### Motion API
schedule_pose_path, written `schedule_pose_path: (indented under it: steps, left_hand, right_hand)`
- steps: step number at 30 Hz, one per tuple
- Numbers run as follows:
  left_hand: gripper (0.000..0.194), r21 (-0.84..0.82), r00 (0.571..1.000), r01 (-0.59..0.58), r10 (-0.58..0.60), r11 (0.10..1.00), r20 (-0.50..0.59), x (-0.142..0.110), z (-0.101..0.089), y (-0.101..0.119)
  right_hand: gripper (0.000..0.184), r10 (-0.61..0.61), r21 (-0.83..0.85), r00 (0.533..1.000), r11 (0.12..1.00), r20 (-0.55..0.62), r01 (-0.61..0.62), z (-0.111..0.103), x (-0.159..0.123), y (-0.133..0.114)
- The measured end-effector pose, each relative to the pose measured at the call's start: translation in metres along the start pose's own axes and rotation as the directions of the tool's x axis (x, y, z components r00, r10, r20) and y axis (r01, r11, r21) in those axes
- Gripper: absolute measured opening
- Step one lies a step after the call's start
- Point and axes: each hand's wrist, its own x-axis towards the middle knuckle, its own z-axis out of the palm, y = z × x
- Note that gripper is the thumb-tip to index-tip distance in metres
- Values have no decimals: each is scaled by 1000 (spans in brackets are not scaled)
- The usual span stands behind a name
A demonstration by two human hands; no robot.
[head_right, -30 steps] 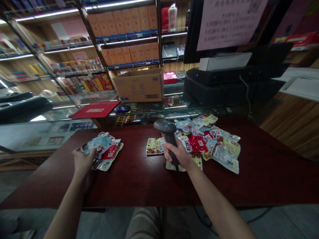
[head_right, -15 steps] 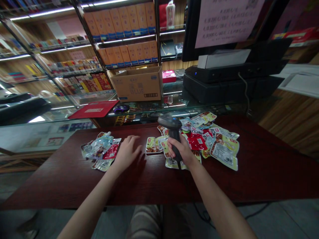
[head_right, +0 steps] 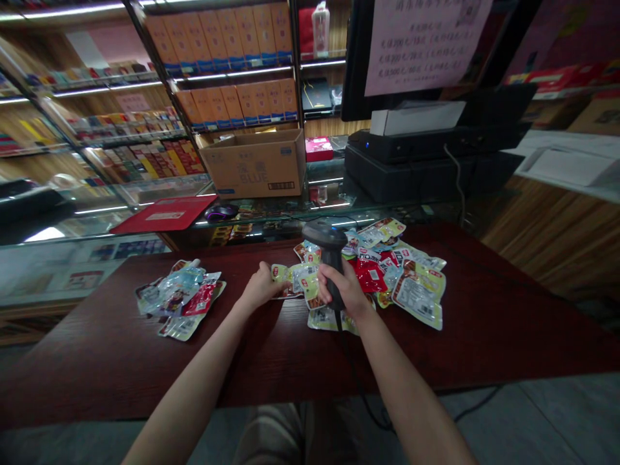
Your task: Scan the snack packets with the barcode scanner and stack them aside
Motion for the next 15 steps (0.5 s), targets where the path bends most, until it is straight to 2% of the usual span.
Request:
schedule_pose_path:
  steps: [3,6,10,12,14,15]
  left_hand:
    - [61,-196,999,12,-23,980,-49,6,3,-10]
    - [59,-438,989,-34,-34,898,-147,14,5,-21]
    - [61,-711,948,-208,-42,672,-317,24,4,-30]
    - [63,-790,917,-270,-103,550,-385,25,1,-30]
    - [59,-866,896,-275,-217,417,-389,25,-3,-29]
    - [54,-908,897,-254,-269,334,-350,25,-5,-29]
  right_hand:
    - [31,5,-5,1000,1000,-2,-5,-1,1,0]
    - [32,-3,5,1000,1000,-19,3,0,1,1]
    - [33,3,3,1000,1000,-31,-3,1,0,1]
    - [32,3,-10,999,1000,-33,-3,1,0,0]
    - [32,3,-20,999,1000,-33,-4,1,-1,0]
    - [33,4,-23,999,1000,-35,-5,2,-1,-1]
